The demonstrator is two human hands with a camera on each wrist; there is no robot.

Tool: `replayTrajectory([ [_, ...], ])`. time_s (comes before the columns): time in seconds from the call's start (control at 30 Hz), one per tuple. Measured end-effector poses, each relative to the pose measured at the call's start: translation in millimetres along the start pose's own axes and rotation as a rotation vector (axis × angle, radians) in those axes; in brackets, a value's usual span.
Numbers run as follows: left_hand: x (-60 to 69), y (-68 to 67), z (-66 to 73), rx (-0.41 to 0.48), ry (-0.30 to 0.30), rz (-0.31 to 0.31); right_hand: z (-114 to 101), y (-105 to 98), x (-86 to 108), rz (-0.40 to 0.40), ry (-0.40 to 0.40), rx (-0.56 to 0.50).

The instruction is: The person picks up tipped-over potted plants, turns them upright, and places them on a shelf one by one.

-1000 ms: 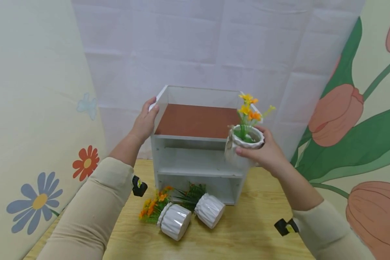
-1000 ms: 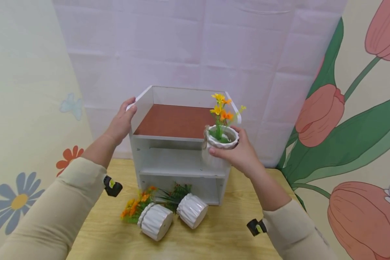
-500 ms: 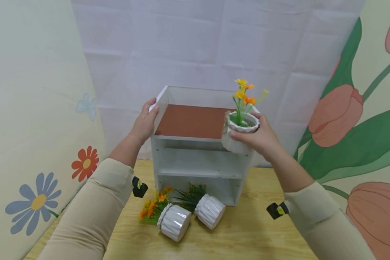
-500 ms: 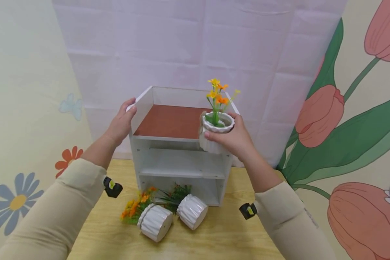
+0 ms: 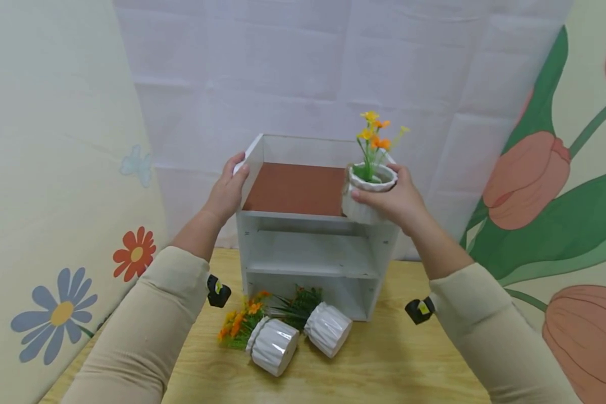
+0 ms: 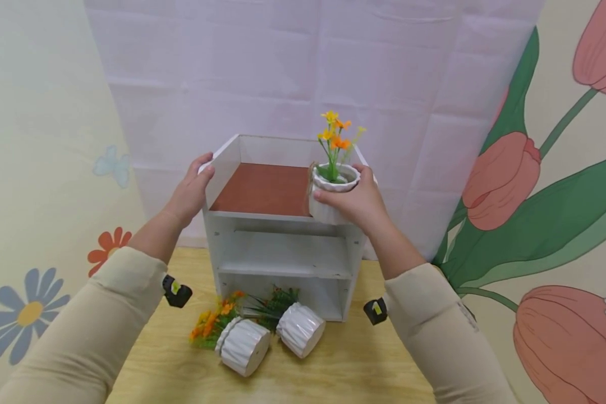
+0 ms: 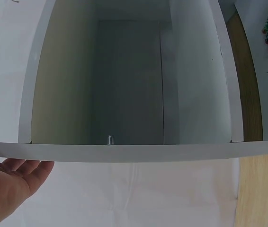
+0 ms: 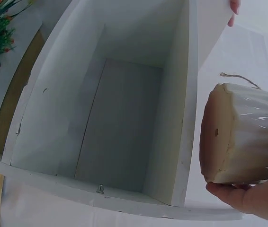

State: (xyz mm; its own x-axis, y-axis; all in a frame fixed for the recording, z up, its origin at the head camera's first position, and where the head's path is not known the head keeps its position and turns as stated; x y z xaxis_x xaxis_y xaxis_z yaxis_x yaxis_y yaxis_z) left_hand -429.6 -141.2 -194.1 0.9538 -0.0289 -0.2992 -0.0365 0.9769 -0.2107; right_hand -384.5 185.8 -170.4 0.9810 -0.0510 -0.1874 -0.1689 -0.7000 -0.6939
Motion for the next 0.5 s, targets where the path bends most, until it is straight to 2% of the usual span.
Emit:
replayTrajectory([
  [0.5, 4.2, 0.8, 1.3, -0.001, -0.007, -0.017, -7, 6, -21.6, 0.092, 0.054, -0.029],
])
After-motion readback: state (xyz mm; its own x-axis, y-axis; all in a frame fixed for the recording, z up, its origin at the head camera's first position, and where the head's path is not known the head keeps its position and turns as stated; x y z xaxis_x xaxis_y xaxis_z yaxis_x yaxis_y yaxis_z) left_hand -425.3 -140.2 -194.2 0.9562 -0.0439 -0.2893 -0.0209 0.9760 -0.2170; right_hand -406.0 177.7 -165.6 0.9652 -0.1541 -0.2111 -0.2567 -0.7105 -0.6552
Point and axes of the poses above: each hand's wrist, its own x-axis away from the middle knuckle, its own y-axis out of the palm, z = x × y, the point moved 10 cm from there along -x, towards the middle knuckle, and after that the axes turned 13 degrees about x, right-handed, at the moved point
